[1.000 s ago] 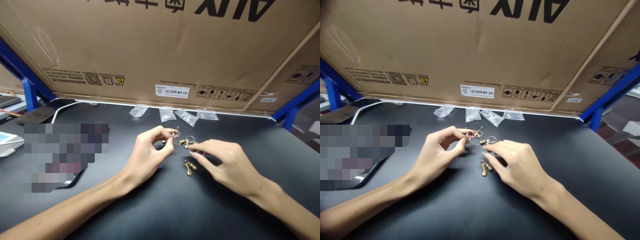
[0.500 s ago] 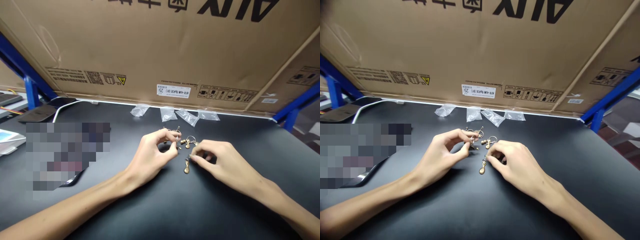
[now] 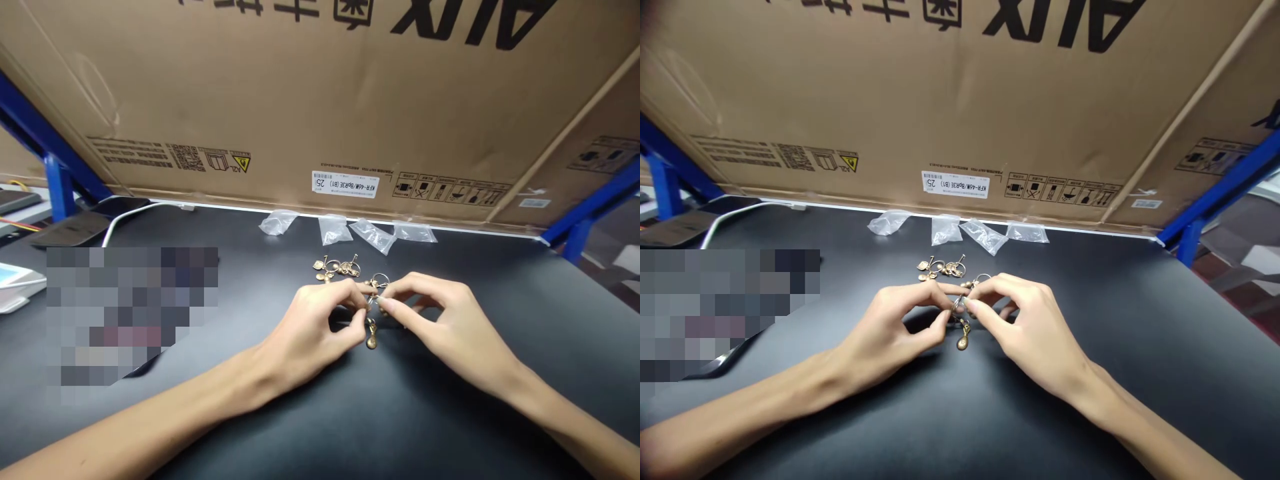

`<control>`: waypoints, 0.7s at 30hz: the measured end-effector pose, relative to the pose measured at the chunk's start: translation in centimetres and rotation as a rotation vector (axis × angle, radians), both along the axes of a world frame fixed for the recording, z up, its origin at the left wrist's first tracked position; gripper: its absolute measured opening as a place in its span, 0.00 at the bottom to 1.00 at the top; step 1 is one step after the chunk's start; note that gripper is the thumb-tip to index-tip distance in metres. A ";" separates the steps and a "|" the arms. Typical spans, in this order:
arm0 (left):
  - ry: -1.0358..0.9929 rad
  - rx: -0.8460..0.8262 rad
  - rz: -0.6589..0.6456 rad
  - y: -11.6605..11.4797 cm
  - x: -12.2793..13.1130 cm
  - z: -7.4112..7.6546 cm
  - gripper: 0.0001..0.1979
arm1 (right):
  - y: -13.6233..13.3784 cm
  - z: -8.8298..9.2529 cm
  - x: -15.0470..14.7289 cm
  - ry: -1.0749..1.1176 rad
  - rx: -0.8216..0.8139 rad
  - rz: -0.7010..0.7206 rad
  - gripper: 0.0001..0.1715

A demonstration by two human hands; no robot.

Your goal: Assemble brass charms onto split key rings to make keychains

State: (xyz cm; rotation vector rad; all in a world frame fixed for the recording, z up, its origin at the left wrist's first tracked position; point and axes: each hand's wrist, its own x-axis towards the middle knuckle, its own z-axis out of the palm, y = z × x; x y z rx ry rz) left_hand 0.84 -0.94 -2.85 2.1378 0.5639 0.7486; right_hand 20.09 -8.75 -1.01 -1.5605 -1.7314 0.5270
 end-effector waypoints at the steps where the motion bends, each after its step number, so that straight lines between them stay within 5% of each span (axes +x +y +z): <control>1: 0.007 0.027 -0.008 0.0 0.0 -0.1 0.05 | 0.0 0.0 -0.1 -0.004 0.008 0.002 0.05; 8: 0.022 0.119 0.030 -0.1 -0.1 -0.5 0.04 | -0.4 -0.8 -0.3 -0.152 0.239 0.133 0.07; 14: -0.061 -0.068 0.080 -0.4 -0.1 0.3 0.04 | -0.4 -1.6 0.4 -0.565 0.555 0.252 0.11; 17: -0.123 -0.106 0.150 -0.2 -0.2 0.6 0.03 | -0.5 -1.4 0.6 -0.532 0.473 0.168 0.10; 21: -0.154 -0.126 0.210 0.2 -0.2 0.6 0.03 | -0.5 -1.2 0.4 -0.444 0.154 0.078 0.09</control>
